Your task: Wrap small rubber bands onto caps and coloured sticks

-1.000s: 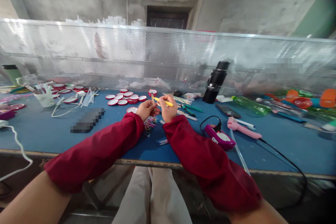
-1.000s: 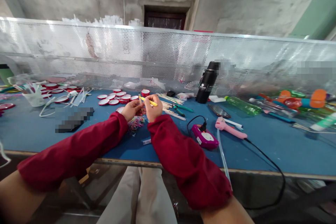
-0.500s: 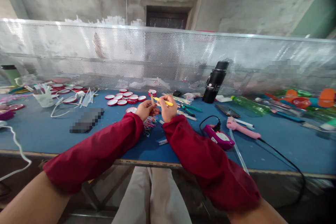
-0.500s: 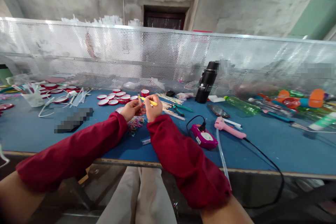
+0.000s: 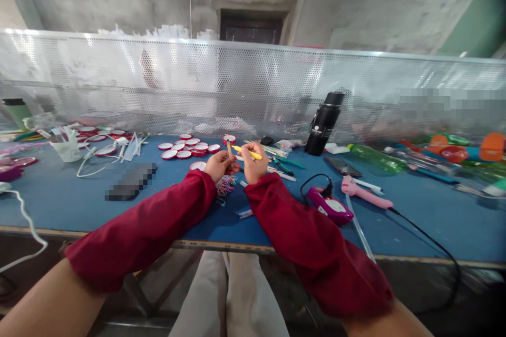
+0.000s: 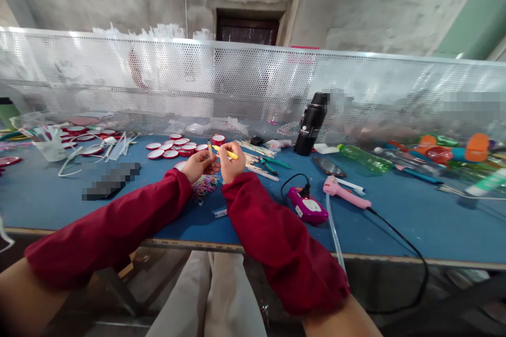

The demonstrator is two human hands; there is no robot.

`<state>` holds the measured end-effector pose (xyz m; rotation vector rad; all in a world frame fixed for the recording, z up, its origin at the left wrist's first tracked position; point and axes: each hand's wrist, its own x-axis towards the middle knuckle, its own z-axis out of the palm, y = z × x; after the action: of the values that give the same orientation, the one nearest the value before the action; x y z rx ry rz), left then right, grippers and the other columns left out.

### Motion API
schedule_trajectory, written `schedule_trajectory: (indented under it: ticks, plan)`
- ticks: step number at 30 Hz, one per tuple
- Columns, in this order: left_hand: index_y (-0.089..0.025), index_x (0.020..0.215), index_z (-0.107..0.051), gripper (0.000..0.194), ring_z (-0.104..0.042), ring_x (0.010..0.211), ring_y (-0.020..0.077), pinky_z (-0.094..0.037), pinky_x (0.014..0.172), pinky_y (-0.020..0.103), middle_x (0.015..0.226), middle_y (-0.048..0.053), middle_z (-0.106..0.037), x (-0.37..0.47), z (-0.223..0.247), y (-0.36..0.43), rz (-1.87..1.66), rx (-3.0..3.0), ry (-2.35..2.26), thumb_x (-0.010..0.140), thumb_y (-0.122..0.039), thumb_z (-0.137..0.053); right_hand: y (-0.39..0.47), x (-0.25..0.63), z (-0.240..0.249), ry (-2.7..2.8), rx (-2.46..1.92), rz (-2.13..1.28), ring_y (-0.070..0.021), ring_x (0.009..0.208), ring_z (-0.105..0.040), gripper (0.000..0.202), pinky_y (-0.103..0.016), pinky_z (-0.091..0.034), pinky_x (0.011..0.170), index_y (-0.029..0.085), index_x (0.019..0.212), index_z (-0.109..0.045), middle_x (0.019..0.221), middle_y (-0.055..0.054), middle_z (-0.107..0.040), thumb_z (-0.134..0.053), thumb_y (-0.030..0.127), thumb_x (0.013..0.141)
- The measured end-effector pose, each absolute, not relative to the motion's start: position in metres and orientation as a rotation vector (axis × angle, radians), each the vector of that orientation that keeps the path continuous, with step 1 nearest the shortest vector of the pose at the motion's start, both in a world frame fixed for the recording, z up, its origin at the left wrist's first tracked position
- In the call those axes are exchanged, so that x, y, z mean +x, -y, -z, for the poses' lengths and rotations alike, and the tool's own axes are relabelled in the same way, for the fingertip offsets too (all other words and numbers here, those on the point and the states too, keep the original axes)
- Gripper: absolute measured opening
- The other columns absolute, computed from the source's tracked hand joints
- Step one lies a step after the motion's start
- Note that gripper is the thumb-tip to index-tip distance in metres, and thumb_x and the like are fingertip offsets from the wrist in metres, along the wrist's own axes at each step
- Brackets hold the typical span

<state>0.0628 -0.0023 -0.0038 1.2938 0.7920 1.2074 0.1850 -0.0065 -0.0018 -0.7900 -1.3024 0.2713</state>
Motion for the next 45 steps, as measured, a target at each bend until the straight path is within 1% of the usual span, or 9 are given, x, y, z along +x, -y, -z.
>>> schedule_trajectory:
  ticks: [5, 11, 17, 20, 23, 28, 34, 40, 45]
  plan:
    - [-0.016, 0.082, -0.053, 0.013, -0.063, 0.050, 0.0103, -0.048, 0.049, 0.019, 0.060, -0.001, -0.066, 0.0634, 0.0031, 0.0031, -1.193, 1.291, -0.784, 0.083, -0.021, -0.064, 0.0102, 0.1816, 0.0001, 1.343, -0.755, -0.314, -0.0156, 0.063, -0.059, 0.015, -0.028, -0.047, 0.061, 0.021, 0.075, -0.056, 0.067, 0.001, -0.061, -0.056, 0.035, 0.082]
    - [-0.016, 0.082, -0.054, 0.014, -0.063, 0.052, 0.0102, -0.049, 0.051, 0.019, 0.064, 0.000, -0.068, 0.0631, 0.0035, 0.0032, -1.208, 1.288, -0.783, 0.082, -0.022, -0.067, 0.0065, 0.1849, 0.0005, 1.296, -0.796, -0.278, -0.0164, 0.068, -0.059, 0.016, -0.029, -0.048, 0.064, 0.022, 0.074, -0.055, 0.069, 0.001, -0.062, -0.056, 0.036, 0.082]
    - [-0.015, 0.082, -0.053, 0.013, -0.062, 0.050, 0.0104, -0.048, 0.050, 0.019, 0.061, 0.000, -0.066, 0.0632, 0.0030, 0.0042, -1.194, 1.292, -0.789, 0.084, -0.021, -0.064, 0.0103, 0.1819, 0.0004, 1.327, -0.773, -0.326, -0.0154, 0.063, -0.058, 0.016, -0.028, -0.047, 0.060, 0.022, 0.075, -0.055, 0.067, 0.001, -0.061, -0.056, 0.036, 0.082]
    - [-0.015, 0.082, -0.053, 0.011, -0.063, 0.051, 0.0101, -0.048, 0.051, 0.019, 0.062, 0.000, -0.067, 0.0630, 0.0027, 0.0045, -1.200, 1.291, -0.796, 0.084, -0.020, -0.064, 0.0085, 0.1837, 0.0004, 1.302, -0.794, -0.279, -0.0158, 0.065, -0.058, 0.016, -0.029, -0.047, 0.062, 0.021, 0.074, -0.055, 0.068, 0.001, -0.062, -0.056, 0.036, 0.082]
    - [-0.016, 0.082, -0.054, 0.013, -0.063, 0.052, 0.0102, -0.049, 0.051, 0.019, 0.064, 0.000, -0.068, 0.0627, 0.0030, 0.0039, -1.199, 1.292, -0.792, 0.083, -0.021, -0.066, 0.0074, 0.1846, 0.0003, 1.291, -0.797, -0.265, -0.0163, 0.067, -0.058, 0.017, -0.029, -0.048, 0.064, 0.022, 0.074, -0.055, 0.069, 0.000, -0.062, -0.056, 0.036, 0.082]
    - [-0.016, 0.083, -0.054, 0.018, -0.063, 0.051, 0.0109, -0.047, 0.049, 0.019, 0.061, 0.000, -0.067, 0.0633, 0.0037, 0.0030, -1.181, 1.286, -0.778, 0.081, -0.027, -0.069, 0.0101, 0.1820, 0.0003, 1.344, -0.773, -0.310, -0.0156, 0.062, -0.058, 0.017, -0.029, -0.047, 0.061, 0.022, 0.075, -0.055, 0.066, 0.002, -0.061, -0.055, 0.037, 0.082]
    - [-0.016, 0.081, -0.053, 0.015, -0.063, 0.051, 0.0097, -0.048, 0.051, 0.019, 0.062, -0.001, -0.067, 0.0633, 0.0025, 0.0045, -1.187, 1.270, -0.793, 0.082, -0.023, -0.067, 0.0079, 0.1841, 0.0009, 1.303, -0.800, -0.251, -0.0166, 0.066, -0.060, 0.017, -0.029, -0.047, 0.063, 0.021, 0.075, -0.056, 0.069, 0.000, -0.062, -0.055, 0.037, 0.082]
    - [-0.016, 0.082, -0.053, 0.016, -0.063, 0.051, 0.0105, -0.047, 0.049, 0.019, 0.061, -0.001, -0.066, 0.0639, 0.0034, 0.0041, -1.169, 1.282, -0.768, 0.082, -0.025, -0.067, 0.0088, 0.1826, 0.0022, 1.349, -0.792, -0.281, -0.0151, 0.063, -0.058, 0.016, -0.028, -0.047, 0.061, 0.021, 0.076, -0.056, 0.067, 0.002, -0.062, -0.054, 0.036, 0.083]
    - [-0.016, 0.082, -0.054, 0.015, -0.063, 0.052, 0.0104, -0.048, 0.052, 0.020, 0.063, 0.000, -0.067, 0.0636, 0.0042, 0.0037, -1.177, 1.272, -0.779, 0.082, -0.023, -0.067, 0.0073, 0.1845, 0.0020, 1.305, -0.798, -0.255, -0.0164, 0.066, -0.060, 0.017, -0.029, -0.047, 0.062, 0.021, 0.076, -0.056, 0.069, 0.000, -0.062, -0.056, 0.036, 0.083]
